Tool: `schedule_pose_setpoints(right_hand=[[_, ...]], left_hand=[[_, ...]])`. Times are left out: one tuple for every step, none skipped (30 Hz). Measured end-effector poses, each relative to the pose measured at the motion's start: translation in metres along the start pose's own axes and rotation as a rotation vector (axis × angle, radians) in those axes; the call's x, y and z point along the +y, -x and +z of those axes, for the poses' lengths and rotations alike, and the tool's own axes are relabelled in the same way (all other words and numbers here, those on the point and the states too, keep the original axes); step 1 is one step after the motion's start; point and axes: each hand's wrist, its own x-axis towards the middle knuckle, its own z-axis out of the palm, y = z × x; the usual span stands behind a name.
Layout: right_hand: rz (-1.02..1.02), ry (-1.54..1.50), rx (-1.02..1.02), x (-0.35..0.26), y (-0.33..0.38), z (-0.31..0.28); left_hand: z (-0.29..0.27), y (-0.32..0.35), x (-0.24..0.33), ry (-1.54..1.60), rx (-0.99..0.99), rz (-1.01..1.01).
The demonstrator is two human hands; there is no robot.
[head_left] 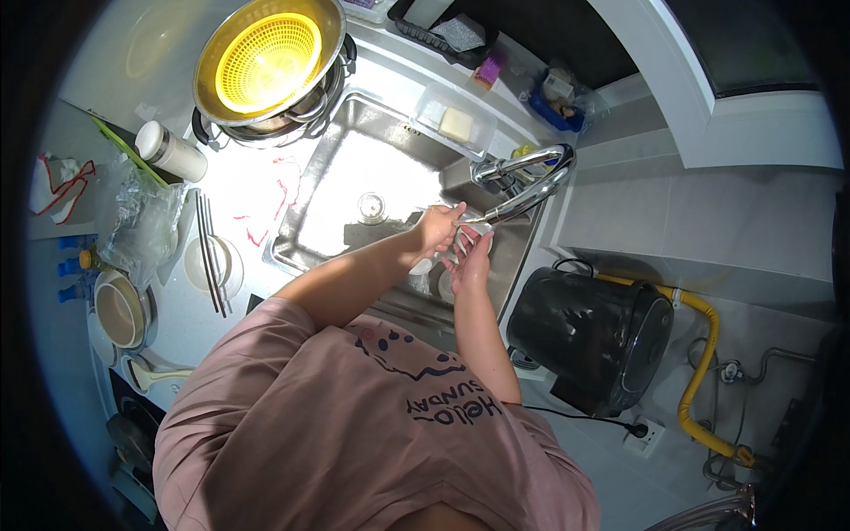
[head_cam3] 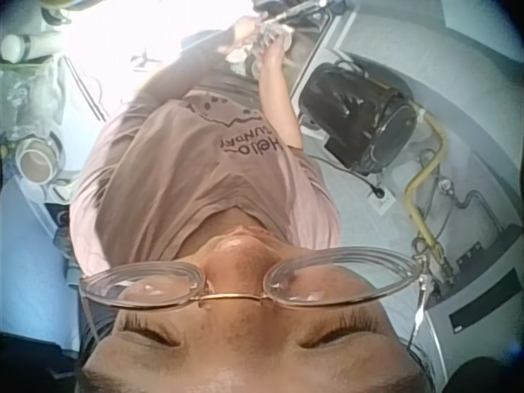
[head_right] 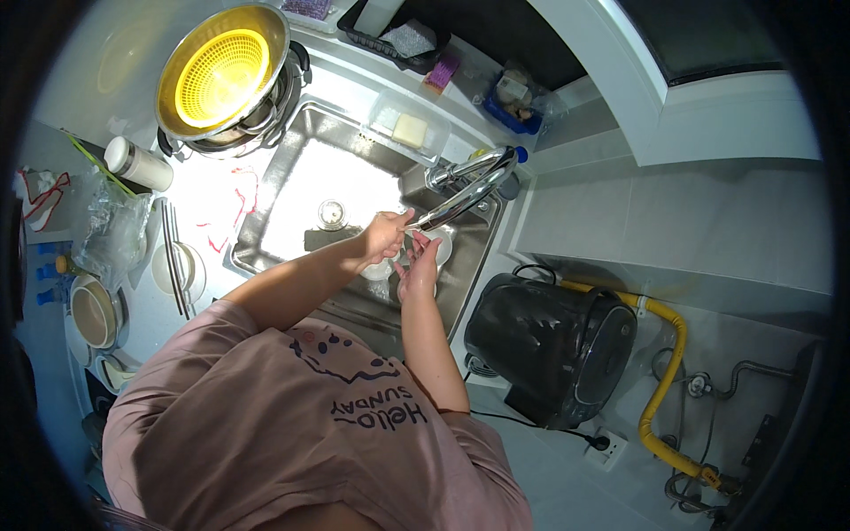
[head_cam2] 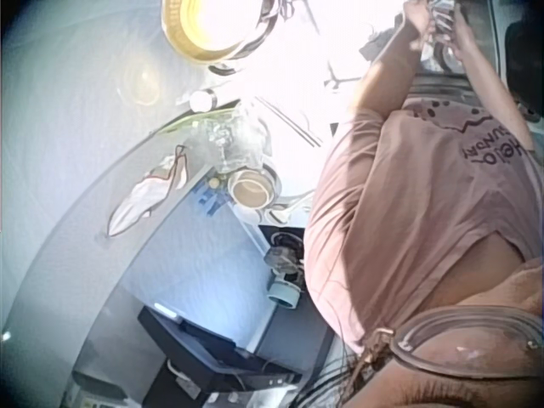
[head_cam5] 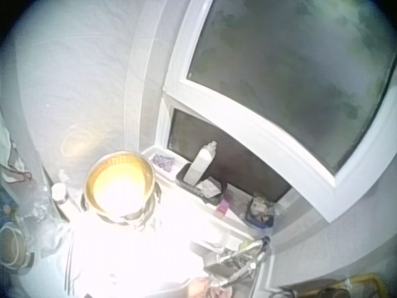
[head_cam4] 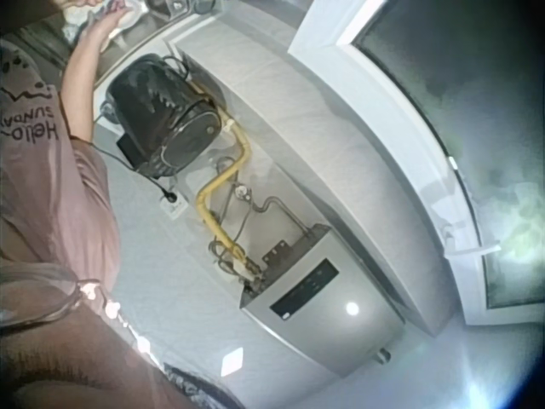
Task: The person washes several small white bowls and a pair of chopsticks in a kitchen sink using a red scrubber and running water. After rinsing, the person places the cleaned items on the counter and then moves to the stove to stir food in a pan with the chopsticks.
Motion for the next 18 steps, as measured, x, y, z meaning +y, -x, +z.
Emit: schedule_pose_setpoints(right_hand=[[-0.005,-0.005,0.001,0.001,0.000,0.000],[-0.009,-0.010,0.002,0.001,-0.001,0.000],[-0.013,-0.015,0.003,0.002,-0.002,0.001],[-0.011,-0.013,0.011,0.002,-0.002,0.003],[-0.010,-0.010,0.018,0.003,-0.003,0.005],[-0.008,-0.006,0.024,0.003,-0.003,0.006],[-0.005,-0.008,0.025,0.003,-0.003,0.008],[-0.002,-0.011,0.026,0.004,-0.003,0.008],[0.001,-0.011,0.025,0.004,-0.004,0.009],[-0.002,0.004,0.028,0.004,-0.004,0.010],[-0.006,0.014,0.034,0.003,-0.004,0.011],[-0.010,0.024,0.040,0.002,-0.004,0.011],[-0.015,0.035,0.051,0.002,-0.004,0.010],[-0.020,0.047,0.064,0.002,-0.005,0.009],[-0.025,0.057,0.078,0.002,-0.006,0.007],[-0.043,0.083,0.083,0.002,-0.006,0.006],[-0.052,0.117,0.068,0.001,-0.002,0.009],[-0.068,0.143,0.069,0.002,-0.002,0.008]], left_hand=[[-0.002,0.000,-0.001,-0.001,-0.009,-0.004],[-0.005,-0.001,-0.002,-0.003,-0.018,-0.008],[-0.007,0.000,-0.001,-0.004,-0.026,-0.013],[-0.007,0.001,-0.001,-0.023,-0.031,-0.010],[-0.008,0.002,-0.001,-0.042,-0.035,-0.008],[-0.009,0.004,0.000,-0.059,-0.039,-0.004],[-0.012,-0.001,-0.004,-0.070,-0.025,0.013],[-0.018,-0.013,-0.012,-0.081,-0.012,0.031],[-0.024,-0.026,-0.021,-0.090,0.002,0.049],[-0.033,-0.035,-0.033,-0.300,0.051,0.196],[-0.047,-0.043,-0.045,-0.514,0.096,0.341],[-0.063,-0.050,-0.057,-0.729,0.142,0.485],[-0.082,-0.057,-0.064,-1.118,0.190,0.736],[-0.104,-0.063,-0.068,-1.507,0.234,0.989],[-0.122,-0.064,-0.070,-1.537,0.264,0.918],[-0.145,-0.064,-0.074,-1.569,0.296,0.842],[-0.199,-0.076,-0.092,-1.067,0.049,0.735],[-0.215,-0.078,-0.095,-1.002,0.038,0.658]])
